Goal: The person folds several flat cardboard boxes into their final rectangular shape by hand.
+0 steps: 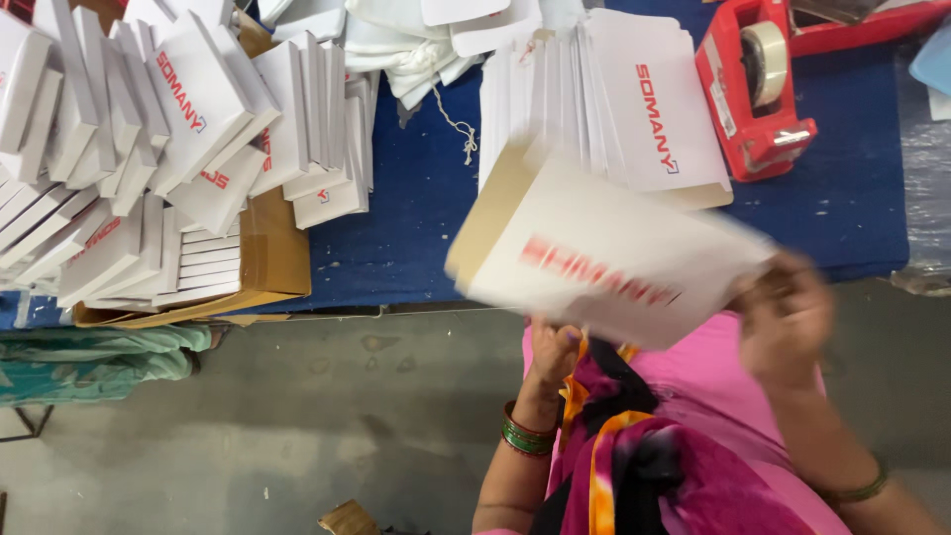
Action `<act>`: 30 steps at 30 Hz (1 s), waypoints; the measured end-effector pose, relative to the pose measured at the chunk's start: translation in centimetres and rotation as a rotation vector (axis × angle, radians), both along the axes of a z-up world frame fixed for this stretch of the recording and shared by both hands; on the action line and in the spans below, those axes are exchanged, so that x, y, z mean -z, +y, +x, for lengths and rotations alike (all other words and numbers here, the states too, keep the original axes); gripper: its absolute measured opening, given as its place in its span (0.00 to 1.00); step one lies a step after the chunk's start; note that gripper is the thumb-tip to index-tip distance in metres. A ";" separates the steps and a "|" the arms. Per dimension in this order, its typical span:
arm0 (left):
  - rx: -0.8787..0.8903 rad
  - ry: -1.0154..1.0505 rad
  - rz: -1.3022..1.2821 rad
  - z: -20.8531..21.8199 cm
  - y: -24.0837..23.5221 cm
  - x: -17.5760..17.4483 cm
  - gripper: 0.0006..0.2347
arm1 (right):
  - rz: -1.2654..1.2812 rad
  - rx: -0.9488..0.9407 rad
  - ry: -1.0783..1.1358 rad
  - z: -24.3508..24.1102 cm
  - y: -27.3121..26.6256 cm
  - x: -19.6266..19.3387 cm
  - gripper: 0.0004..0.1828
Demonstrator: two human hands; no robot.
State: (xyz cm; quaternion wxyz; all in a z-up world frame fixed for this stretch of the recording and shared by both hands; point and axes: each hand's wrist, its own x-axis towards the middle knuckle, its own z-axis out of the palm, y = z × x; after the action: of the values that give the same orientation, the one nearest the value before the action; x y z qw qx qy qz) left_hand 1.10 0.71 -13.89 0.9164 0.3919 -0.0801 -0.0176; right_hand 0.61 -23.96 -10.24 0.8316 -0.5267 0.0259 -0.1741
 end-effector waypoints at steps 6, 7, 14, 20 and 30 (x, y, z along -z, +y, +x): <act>-0.055 -0.043 0.413 -0.6 0.2 0.1 0.11 | -0.535 0.111 -0.122 -1.3 0.3 -2.8 0.27; -0.036 -0.051 0.508 -0.7 0.1 -0.3 0.11 | -0.702 0.186 -0.167 -1.5 -0.4 -4.0 0.24; 0.266 -0.304 0.835 -2.0 -0.2 -5.5 0.16 | -1.398 0.015 -0.563 -0.9 1.0 -10.2 0.24; 0.357 -0.254 1.050 -1.9 -0.2 -8.2 0.21 | -1.322 -0.172 -0.380 -0.1 0.6 -12.3 0.24; 0.568 -0.451 1.010 -1.9 -1.5 -7.8 0.32 | -1.498 -0.900 -0.082 1.2 -2.6 -9.3 0.22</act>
State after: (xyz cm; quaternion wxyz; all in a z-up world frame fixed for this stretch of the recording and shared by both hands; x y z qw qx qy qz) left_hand -0.85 -0.81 -6.09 0.5378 0.7345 -0.3547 -0.2133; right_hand 1.84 -26.61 -0.91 0.2568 -0.8880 -0.3359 0.1808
